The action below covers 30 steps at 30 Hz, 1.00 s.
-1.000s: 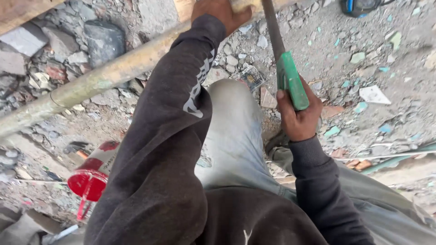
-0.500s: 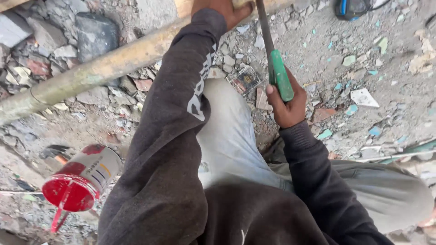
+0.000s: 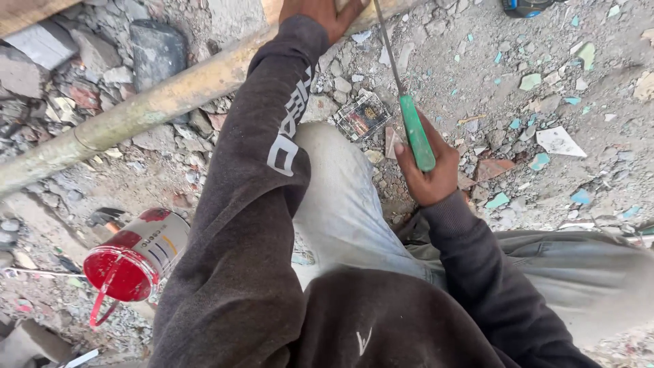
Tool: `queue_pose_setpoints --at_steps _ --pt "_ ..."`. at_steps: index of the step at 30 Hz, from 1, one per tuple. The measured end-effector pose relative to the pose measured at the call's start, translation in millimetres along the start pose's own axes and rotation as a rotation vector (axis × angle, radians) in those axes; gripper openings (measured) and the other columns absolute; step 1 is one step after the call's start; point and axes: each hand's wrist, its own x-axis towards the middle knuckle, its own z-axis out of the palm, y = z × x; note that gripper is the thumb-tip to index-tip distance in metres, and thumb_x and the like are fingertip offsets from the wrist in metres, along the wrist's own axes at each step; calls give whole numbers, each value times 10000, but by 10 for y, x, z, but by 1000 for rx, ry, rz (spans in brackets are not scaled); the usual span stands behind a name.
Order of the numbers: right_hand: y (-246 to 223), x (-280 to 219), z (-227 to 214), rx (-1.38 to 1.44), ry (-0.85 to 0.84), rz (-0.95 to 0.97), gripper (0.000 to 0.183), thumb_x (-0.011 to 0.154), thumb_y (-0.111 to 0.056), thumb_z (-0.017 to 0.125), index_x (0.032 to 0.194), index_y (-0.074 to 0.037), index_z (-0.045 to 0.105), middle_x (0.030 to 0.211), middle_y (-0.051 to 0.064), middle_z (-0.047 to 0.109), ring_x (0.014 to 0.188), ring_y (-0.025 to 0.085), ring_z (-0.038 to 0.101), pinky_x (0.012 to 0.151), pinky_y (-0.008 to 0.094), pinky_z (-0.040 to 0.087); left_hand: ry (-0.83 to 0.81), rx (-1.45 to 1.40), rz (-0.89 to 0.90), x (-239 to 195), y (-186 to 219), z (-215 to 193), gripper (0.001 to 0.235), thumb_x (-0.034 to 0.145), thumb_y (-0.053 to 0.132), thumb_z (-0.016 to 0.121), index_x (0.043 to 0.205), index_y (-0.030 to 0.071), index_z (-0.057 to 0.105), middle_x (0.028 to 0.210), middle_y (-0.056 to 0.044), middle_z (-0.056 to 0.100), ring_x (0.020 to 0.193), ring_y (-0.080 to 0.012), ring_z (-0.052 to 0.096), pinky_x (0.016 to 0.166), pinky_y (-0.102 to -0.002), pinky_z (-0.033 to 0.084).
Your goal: The person uses a hand saw to cut a long pipe on a construction site. They hold the pipe with one hand and saw with the other, repositioning the pipe once to continue cutting.
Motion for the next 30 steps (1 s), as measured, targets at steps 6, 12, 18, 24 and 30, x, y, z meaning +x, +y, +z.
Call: queue_pose_setpoints --at_steps 6,12,18,24,30 --pt "-48 -18 -17 -25 18 23 571 1001 -226 684 1475 51 531 1011 167 767 910 150 736 856 322 591 123 -21 69 -75 21 -5 669 991 738 541 1138 115 738 827 -169 741 735 -359 723 662 -501 573" --pt "53 390 205 20 78 -32 475 1032 -194 718 1418 60 608 960 163 756 896 165 693 828 342 580 94 20 0 -63 54 -23 716 980 792 527 1156 126 721 869 -166 748 776 -343 733 693 -482 586" --pt "40 -253 -86 -27 57 8 419 1010 -155 689 1333 103 624 977 145 732 910 150 699 782 296 554 37 -31 -55 -51 115 -53 714 955 773 511 1196 128 702 859 -158 745 707 -309 731 651 -472 585" --pt "168 616 261 109 97 -41 270 1059 -187 709 1117 76 690 776 -8 626 715 63 549 631 265 460 192 -8 55 -65 99 -39 691 967 770 532 1167 139 728 848 -162 757 715 -334 736 653 -502 577" --pt "30 -310 -130 117 67 179 268 983 -209 692 1089 37 687 707 -22 619 624 55 572 554 249 462 79 -45 -59 -95 137 -23 724 946 774 515 1123 112 750 843 -186 746 787 -366 736 759 -512 573"
